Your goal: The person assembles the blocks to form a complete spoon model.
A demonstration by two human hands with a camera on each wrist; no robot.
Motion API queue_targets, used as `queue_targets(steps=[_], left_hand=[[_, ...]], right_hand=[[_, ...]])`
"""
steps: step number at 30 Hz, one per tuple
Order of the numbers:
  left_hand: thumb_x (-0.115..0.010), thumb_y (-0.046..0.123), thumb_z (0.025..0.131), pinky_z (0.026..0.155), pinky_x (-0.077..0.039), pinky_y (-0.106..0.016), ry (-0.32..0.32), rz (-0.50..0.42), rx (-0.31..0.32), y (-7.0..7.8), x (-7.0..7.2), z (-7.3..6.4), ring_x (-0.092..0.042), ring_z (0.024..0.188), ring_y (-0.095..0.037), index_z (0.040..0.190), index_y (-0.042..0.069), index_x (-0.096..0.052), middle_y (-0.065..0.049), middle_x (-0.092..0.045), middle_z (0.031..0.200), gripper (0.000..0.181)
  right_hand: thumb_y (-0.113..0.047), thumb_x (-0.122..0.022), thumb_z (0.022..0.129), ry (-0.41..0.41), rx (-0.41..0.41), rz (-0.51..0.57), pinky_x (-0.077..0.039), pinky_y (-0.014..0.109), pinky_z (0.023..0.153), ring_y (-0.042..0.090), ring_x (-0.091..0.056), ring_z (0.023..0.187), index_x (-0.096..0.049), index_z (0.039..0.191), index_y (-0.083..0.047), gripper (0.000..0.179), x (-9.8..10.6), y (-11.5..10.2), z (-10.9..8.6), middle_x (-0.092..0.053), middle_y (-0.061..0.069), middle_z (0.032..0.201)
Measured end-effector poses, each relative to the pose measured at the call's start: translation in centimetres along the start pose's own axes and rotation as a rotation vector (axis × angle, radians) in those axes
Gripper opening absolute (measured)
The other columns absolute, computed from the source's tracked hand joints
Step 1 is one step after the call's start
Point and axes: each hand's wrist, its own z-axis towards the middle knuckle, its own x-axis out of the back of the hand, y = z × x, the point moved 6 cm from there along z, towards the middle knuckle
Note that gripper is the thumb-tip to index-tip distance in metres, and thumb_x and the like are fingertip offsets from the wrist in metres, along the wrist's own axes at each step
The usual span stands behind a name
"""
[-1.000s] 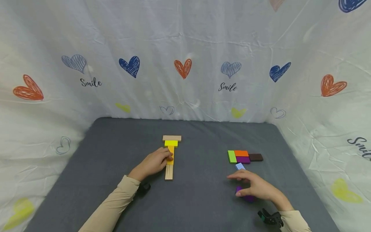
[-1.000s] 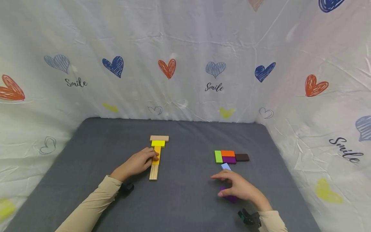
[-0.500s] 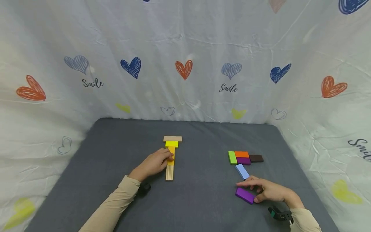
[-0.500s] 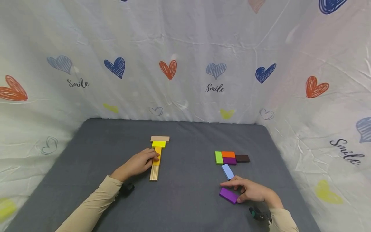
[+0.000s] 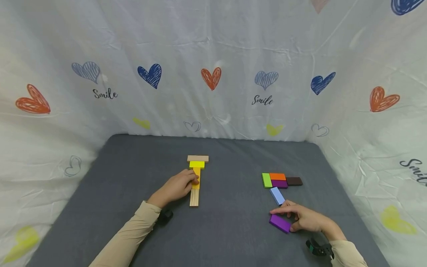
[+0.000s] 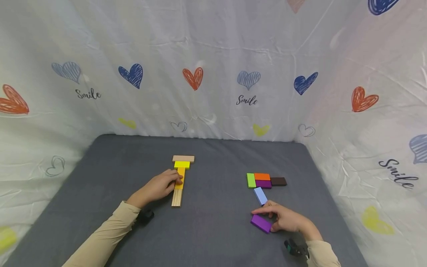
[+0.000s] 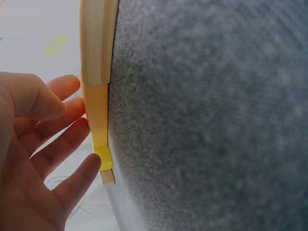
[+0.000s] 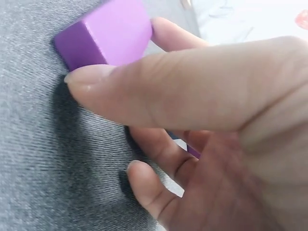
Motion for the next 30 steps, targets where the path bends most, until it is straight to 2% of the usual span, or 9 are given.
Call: queue_targets(steps=[9,16,19,22,25,28,30], left_hand=[[-0.055,0.005,0.094,0.085,-0.054,-0.032,0.001,-0.009,0.005,0.0,0.2,0.0,-0.058,0.103,-0.011,0.109,0.017,-0.07,0.005,-0.064,0.108,0.024],[-0.054,0.005,0.095,0.083,-0.054,-0.03,-0.008,-0.006,-0.003,0.0,0.1,0.0,-0.057,0.1,-0.01,0.109,0.017,-0.07,0.005,-0.063,0.107,0.025],[-0.053,0.005,0.095,0.084,-0.054,-0.031,-0.006,-0.014,-0.004,0.1,0.2,0.0,-0.057,0.101,-0.01,0.109,0.017,-0.07,0.005,-0.063,0.107,0.024],[-0.054,0.005,0.095,0.084,-0.054,-0.031,-0.001,-0.018,0.001,0.1,0.3,-0.1,-0.057,0.101,-0.01,0.108,0.017,-0.07,0.005,-0.063,0.107,0.024],[-0.054,0.005,0.095,0.084,-0.054,-0.031,-0.001,-0.016,0.005,0.0,0.3,-0.1,-0.057,0.101,-0.01,0.108,0.017,-0.07,0.005,-0.063,0.107,0.024],[-0.053,0.005,0.095,0.085,-0.054,-0.031,-0.005,-0.015,0.003,0.0,0.2,-0.1,-0.057,0.102,-0.01,0.108,0.017,-0.07,0.005,-0.063,0.107,0.024],[-0.053,0.005,0.095,0.085,-0.054,-0.031,-0.003,-0.016,0.0,0.0,0.2,-0.1,-0.058,0.102,-0.011,0.107,0.017,-0.07,0.005,-0.064,0.108,0.024]], right_hand=[[-0.01,-0.077,0.074,0.08,0.022,-0.059,-0.036,0.026,0.064,0.016,-0.043,0.088,-0.061,0.135,-0.017,0.063,0.0,0.0,0.1,-0.049,0.009,0.103],[-0.013,-0.079,0.077,0.109,0.111,-0.041,-0.046,0.022,0.061,0.018,-0.049,0.07,-0.057,0.135,-0.008,0.062,-1.3,-1.2,0.8,-0.053,0.015,0.095],[-0.019,-0.081,0.077,0.149,0.125,-0.072,-0.047,0.022,0.062,0.016,-0.051,0.073,-0.059,0.134,-0.011,0.062,-2.3,-2.2,2.1,-0.055,0.012,0.096],[-0.025,-0.084,0.075,0.222,0.13,-0.139,-0.047,0.022,0.068,0.013,-0.053,0.086,-0.061,0.131,-0.017,0.061,-3.4,-3.5,4.0,-0.057,0.004,0.108],[-0.024,-0.087,0.072,0.294,0.171,-0.192,-0.049,0.022,0.071,0.014,-0.056,0.094,-0.062,0.128,-0.017,0.062,-4.8,-5.1,6.1,-0.058,0.0,0.119],[-0.021,-0.088,0.07,0.329,0.215,-0.218,-0.051,0.023,0.073,0.015,-0.058,0.097,-0.062,0.127,-0.015,0.063,-6.2,-6.9,8.3,-0.061,-0.002,0.118],[-0.022,-0.088,0.07,0.331,0.214,-0.224,-0.051,0.022,0.074,0.015,-0.06,0.097,-0.062,0.126,-0.016,0.062,-7.2,-7.9,9.7,-0.062,-0.005,0.117]])
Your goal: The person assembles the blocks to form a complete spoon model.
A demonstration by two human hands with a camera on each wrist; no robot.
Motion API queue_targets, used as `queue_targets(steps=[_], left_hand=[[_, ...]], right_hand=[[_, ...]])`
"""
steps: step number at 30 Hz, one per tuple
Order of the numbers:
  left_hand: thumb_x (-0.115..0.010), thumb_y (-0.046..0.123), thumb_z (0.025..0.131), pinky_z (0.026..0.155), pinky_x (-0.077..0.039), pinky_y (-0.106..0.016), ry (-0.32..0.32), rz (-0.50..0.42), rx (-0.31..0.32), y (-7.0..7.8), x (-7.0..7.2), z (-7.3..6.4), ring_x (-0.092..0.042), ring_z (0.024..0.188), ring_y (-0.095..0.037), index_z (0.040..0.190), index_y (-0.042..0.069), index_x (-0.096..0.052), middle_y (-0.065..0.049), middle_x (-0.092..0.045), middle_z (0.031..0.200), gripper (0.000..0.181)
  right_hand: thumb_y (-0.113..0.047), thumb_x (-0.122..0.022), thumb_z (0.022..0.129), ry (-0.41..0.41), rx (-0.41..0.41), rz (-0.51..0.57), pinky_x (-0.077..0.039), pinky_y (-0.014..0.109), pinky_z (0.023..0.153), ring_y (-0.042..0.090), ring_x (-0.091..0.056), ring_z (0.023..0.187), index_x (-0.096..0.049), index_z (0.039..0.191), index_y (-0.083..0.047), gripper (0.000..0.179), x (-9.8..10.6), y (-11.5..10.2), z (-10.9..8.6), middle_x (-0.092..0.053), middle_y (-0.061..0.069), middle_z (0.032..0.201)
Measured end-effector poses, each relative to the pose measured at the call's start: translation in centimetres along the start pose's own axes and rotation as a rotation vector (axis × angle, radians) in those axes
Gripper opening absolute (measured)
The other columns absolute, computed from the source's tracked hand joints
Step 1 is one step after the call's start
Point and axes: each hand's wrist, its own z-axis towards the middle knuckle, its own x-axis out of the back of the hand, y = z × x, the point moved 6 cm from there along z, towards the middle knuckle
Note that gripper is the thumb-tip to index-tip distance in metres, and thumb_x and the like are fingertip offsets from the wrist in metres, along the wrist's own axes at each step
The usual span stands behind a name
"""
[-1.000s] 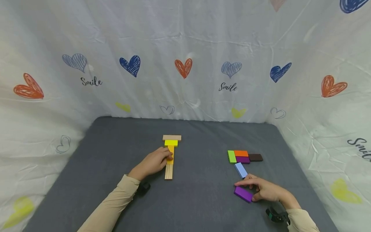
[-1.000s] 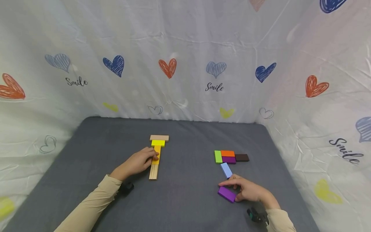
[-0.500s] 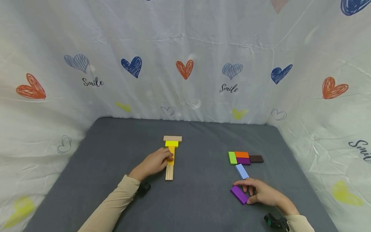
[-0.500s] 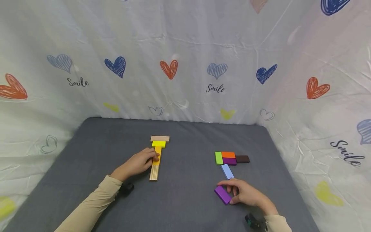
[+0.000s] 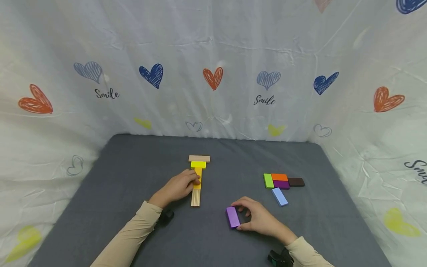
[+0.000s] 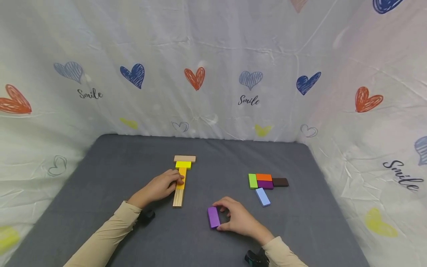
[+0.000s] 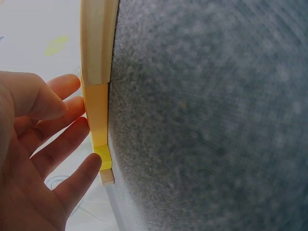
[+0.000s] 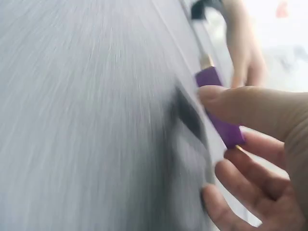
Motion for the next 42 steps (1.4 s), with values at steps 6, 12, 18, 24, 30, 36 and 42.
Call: queue_targets(steps=[6,12,18,24,30,36,42], left_hand=[[-0.054,0.005,0.094,0.086,-0.055,-0.033,0.01,-0.003,-0.005,0.0,0.0,0.1,-0.057,0.102,-0.011,0.105,0.016,-0.07,0.004,-0.064,0.107,0.023],[-0.055,0.006,0.093,0.086,-0.055,-0.034,0.018,0.009,-0.005,-0.1,-0.1,0.2,-0.057,0.101,-0.011,0.106,0.016,-0.07,0.004,-0.065,0.107,0.022],[-0.055,0.005,0.093,0.086,-0.055,-0.034,0.023,-0.003,-0.002,-0.1,0.1,0.1,-0.058,0.101,-0.012,0.105,0.016,-0.07,0.003,-0.065,0.107,0.022],[-0.056,0.005,0.092,0.086,-0.056,-0.035,0.024,-0.005,0.001,-0.2,0.2,0.1,-0.058,0.102,-0.012,0.106,0.016,-0.07,0.003,-0.065,0.106,0.022],[-0.056,0.005,0.092,0.086,-0.055,-0.034,0.012,-0.007,0.015,-0.3,-0.1,0.1,-0.057,0.1,-0.012,0.106,0.016,-0.069,0.004,-0.065,0.105,0.022],[-0.057,0.005,0.092,0.088,-0.055,-0.034,0.009,-0.018,0.022,-0.4,-0.2,0.2,-0.057,0.101,-0.012,0.108,0.015,-0.069,0.004,-0.065,0.106,0.023],[-0.056,0.006,0.093,0.087,-0.055,-0.035,0.004,-0.022,0.027,-0.4,-0.2,0.2,-0.057,0.101,-0.012,0.108,0.015,-0.069,0.004,-0.065,0.106,0.022]], right_hand=[[-0.032,-0.087,0.071,-0.056,-0.033,-0.028,-0.05,0.02,0.077,0.009,-0.058,0.097,-0.061,0.125,-0.02,0.062,-3.3,-2.8,3.1,-0.061,-0.008,0.115],[-0.031,-0.088,0.071,-0.042,0.023,-0.092,-0.049,0.018,0.079,0.006,-0.057,0.096,-0.058,0.125,-0.019,0.064,-5.7,-5.0,4.9,-0.06,-0.006,0.115],[-0.033,-0.09,0.068,0.026,0.086,-0.159,-0.05,0.018,0.081,0.008,-0.057,0.095,-0.058,0.123,-0.018,0.065,-6.7,-6.3,5.8,-0.06,-0.003,0.113],[-0.035,-0.09,0.068,0.036,0.083,-0.188,-0.049,0.016,0.078,0.008,-0.058,0.093,-0.058,0.122,-0.019,0.065,-7.5,-6.6,6.4,-0.058,-0.003,0.114],[-0.035,-0.091,0.067,0.034,0.064,-0.205,-0.048,0.014,0.075,0.006,-0.056,0.091,-0.058,0.12,-0.019,0.064,-8.1,-6.4,6.7,-0.055,-0.003,0.112],[-0.036,-0.091,0.067,0.035,0.053,-0.222,-0.047,0.014,0.073,0.005,-0.054,0.088,-0.058,0.118,-0.018,0.063,-8.1,-6.2,6.9,-0.054,-0.004,0.11],[-0.038,-0.09,0.068,0.027,0.042,-0.22,-0.049,0.015,0.074,0.005,-0.055,0.088,-0.058,0.116,-0.018,0.061,-8.2,-6.2,7.0,-0.054,-0.003,0.11]])
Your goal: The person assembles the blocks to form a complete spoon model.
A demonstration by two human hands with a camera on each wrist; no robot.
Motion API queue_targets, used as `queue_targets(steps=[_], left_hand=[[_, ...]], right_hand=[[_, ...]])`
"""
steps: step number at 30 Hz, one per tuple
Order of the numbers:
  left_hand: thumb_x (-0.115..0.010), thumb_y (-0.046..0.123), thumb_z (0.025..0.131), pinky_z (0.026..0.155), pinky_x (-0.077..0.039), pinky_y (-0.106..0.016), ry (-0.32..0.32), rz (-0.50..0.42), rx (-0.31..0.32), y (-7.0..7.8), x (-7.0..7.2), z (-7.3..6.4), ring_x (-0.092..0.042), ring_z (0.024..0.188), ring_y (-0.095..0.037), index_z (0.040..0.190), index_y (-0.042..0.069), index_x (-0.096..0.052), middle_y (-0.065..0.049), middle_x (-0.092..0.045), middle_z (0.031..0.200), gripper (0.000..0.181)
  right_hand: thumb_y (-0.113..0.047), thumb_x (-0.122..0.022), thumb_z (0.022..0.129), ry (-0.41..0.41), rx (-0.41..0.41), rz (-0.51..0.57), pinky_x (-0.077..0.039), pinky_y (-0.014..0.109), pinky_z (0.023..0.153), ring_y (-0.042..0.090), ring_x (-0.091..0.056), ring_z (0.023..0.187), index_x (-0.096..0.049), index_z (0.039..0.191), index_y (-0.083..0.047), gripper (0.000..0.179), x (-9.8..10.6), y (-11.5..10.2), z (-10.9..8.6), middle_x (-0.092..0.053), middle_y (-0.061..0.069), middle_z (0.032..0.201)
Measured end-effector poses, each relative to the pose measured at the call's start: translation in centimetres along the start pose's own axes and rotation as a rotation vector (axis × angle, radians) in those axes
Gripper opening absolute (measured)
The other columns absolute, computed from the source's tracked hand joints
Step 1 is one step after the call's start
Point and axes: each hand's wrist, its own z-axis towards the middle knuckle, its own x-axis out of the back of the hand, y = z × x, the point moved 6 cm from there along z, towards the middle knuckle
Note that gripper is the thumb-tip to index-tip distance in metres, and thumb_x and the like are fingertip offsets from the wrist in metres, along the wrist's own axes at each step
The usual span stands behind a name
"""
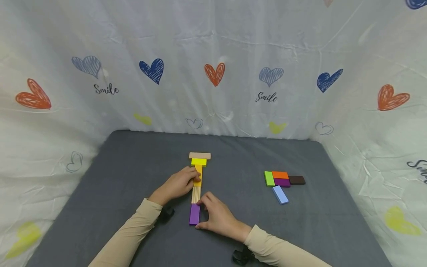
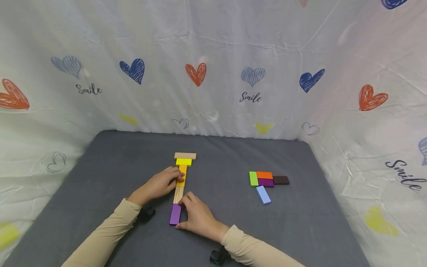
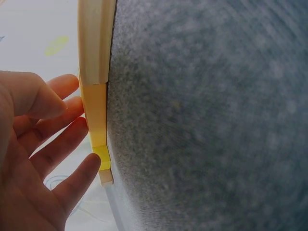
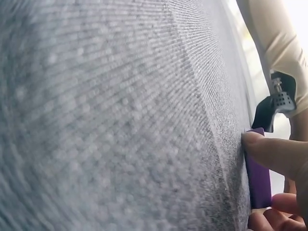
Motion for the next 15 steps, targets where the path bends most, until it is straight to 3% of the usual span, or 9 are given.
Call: queue_targets(steps=[8,15], left_hand=[[-0.056,0.006,0.093,0.087,-0.055,-0.034,0.009,0.004,-0.011,-0.05,0.0,0.01,-0.057,0.101,-0.011,0.108,0.016,-0.069,0.005,-0.065,0.105,0.022],[-0.056,0.006,0.093,0.089,-0.055,-0.034,0.007,0.0,-0.009,-0.06,0.05,-0.03,-0.057,0.102,-0.012,0.111,0.015,-0.069,0.005,-0.065,0.107,0.024]], right_hand=[[-0.039,-0.089,0.069,-0.004,-0.009,-0.017,-0.048,0.016,0.075,0.004,-0.053,0.088,-0.059,0.115,-0.019,0.059,0.05,-0.04,0.05,-0.056,-0.005,0.11],[-0.042,-0.088,0.069,-0.02,-0.019,-0.115,-0.049,0.019,0.075,0.005,-0.052,0.092,-0.06,0.114,-0.02,0.057,0.03,-0.42,0.18,-0.061,-0.006,0.106]])
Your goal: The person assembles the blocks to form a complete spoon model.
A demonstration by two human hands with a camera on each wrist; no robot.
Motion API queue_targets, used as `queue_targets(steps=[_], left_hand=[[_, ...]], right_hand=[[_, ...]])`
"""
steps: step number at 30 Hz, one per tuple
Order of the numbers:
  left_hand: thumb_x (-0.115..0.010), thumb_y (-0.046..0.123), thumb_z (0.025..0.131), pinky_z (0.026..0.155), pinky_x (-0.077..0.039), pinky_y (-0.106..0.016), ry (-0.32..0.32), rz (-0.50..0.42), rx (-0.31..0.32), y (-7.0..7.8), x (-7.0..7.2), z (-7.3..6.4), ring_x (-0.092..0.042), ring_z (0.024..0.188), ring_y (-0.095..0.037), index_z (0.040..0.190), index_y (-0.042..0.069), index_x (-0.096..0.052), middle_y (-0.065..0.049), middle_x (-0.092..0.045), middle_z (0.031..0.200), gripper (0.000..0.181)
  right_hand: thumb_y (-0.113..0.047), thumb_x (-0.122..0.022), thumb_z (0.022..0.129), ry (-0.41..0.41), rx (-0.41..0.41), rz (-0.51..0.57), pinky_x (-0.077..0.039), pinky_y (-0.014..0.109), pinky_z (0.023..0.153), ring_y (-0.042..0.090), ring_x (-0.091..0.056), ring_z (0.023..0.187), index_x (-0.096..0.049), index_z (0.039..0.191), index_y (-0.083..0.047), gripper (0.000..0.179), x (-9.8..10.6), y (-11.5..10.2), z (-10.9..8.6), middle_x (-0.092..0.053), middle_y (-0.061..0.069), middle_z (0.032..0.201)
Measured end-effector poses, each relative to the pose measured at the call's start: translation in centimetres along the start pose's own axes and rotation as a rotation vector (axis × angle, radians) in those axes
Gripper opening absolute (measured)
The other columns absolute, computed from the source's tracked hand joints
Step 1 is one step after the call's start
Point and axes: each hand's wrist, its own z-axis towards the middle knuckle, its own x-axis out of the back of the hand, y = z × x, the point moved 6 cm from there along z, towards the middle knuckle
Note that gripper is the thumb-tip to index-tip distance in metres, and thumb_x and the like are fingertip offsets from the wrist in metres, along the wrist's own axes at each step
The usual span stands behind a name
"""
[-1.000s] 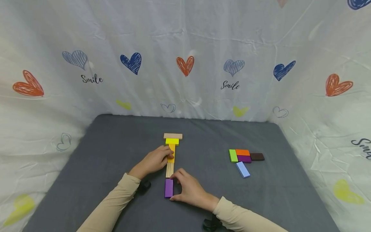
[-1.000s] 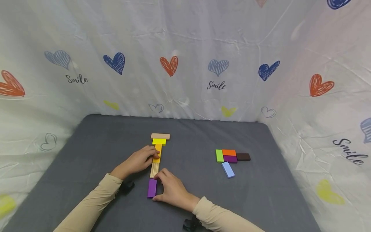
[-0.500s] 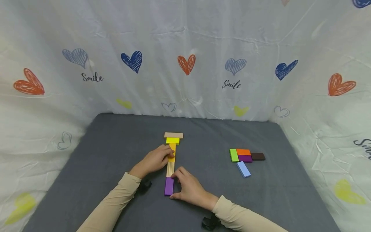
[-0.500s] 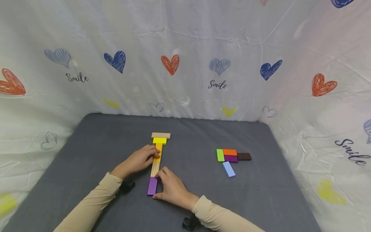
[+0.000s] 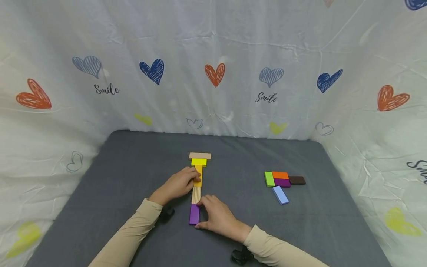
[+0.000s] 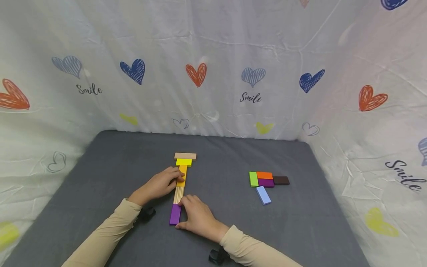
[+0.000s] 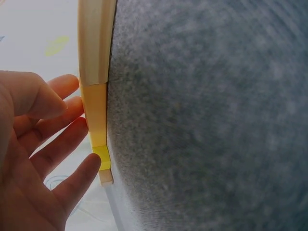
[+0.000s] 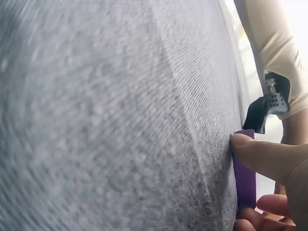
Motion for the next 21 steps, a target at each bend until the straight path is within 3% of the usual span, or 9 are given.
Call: queue_targets(steps=[14,21], left_hand=[[-0.056,0.005,0.092,0.087,-0.055,-0.033,-0.001,0.013,0.007,0.1,0.1,-0.1,-0.056,0.1,-0.011,0.109,0.016,-0.069,0.005,-0.064,0.106,0.024],[-0.056,0.006,0.092,0.087,-0.055,-0.034,0.004,0.012,-0.003,0.1,0.0,0.0,-0.057,0.1,-0.012,0.109,0.015,-0.069,0.004,-0.064,0.106,0.023]], right_hand=[[-0.051,-0.08,0.076,0.0,0.008,-0.014,-0.051,0.02,0.075,0.005,-0.051,0.094,-0.061,0.116,-0.021,0.054,-0.1,-0.2,-0.4,-0.061,-0.007,0.107],[-0.052,-0.077,0.079,-0.086,-0.046,0.124,-0.05,0.022,0.081,0.005,-0.055,0.095,-0.055,0.131,-0.017,0.066,0.6,1.0,-0.4,-0.061,-0.004,0.111]])
